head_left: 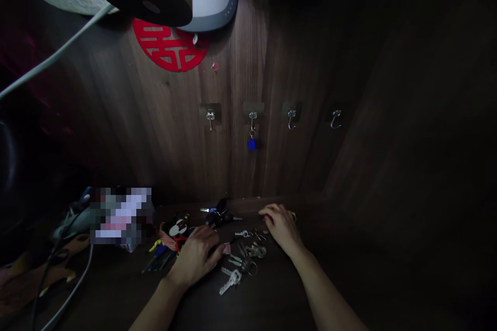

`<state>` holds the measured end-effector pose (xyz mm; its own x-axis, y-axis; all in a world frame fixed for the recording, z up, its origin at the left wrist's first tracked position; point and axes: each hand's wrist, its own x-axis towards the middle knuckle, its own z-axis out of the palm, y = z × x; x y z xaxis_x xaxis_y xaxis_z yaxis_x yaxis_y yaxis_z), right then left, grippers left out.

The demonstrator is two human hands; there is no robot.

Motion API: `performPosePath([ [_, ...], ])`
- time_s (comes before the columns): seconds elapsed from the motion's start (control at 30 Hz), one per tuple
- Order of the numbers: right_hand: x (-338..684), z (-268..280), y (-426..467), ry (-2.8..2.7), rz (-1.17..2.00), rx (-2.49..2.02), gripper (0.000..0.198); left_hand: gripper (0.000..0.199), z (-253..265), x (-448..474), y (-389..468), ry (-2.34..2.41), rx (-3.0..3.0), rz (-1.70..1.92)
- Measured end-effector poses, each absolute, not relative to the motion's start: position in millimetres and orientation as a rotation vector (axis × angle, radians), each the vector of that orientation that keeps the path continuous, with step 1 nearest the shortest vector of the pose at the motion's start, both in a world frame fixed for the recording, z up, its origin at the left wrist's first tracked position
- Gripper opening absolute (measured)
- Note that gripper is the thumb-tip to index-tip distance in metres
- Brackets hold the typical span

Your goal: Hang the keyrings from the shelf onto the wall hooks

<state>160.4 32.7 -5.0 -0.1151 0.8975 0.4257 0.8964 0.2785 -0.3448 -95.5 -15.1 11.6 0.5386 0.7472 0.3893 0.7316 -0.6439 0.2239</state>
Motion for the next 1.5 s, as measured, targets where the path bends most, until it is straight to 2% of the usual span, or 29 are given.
performPosePath([
  [0.13, 153, 1, 25, -2.165, 0.202, -1.405, 0.028, 0.028, 10, -97, -14, 1.331, 2.725, 0.743],
  [0.27, 153, 0, 21, -2.256, 0.347, -1.4, 0.026, 0.028, 6, -100, -12, 1.399, 2.713, 0.791],
  [0.6, 150, 3, 21, -2.262, 0.394, -1.427, 0.008, 0.029, 2, -100, -11, 1.43, 2.699, 0.831],
  [0.93, 151, -9, 30, -1.863, 0.623, -1.298, 0.014, 0.029, 3, -101, -13, 1.445, 2.663, 0.837],
  [1.23, 154, -23, 42, -1.863, 0.322, -1.394, 0.005, 0.029, 3, -100, -14, 1.481, 2.672, 0.783],
  [1.3, 155, -23, 42, -1.845, 0.3, -1.42, 0.011, 0.029, 3, -100, -13, 1.48, 2.666, 0.791],
  [1.4, 156, -18, 39, -1.864, 0.256, -1.391, 0.031, 0.029, 3, -101, -13, 1.47, 2.665, 0.816],
  [1.5, 156, -12, 34, -1.988, 0.16, -1.364, 0.026, 0.029, 3, -100, -13, 1.467, 2.66, 0.836],
])
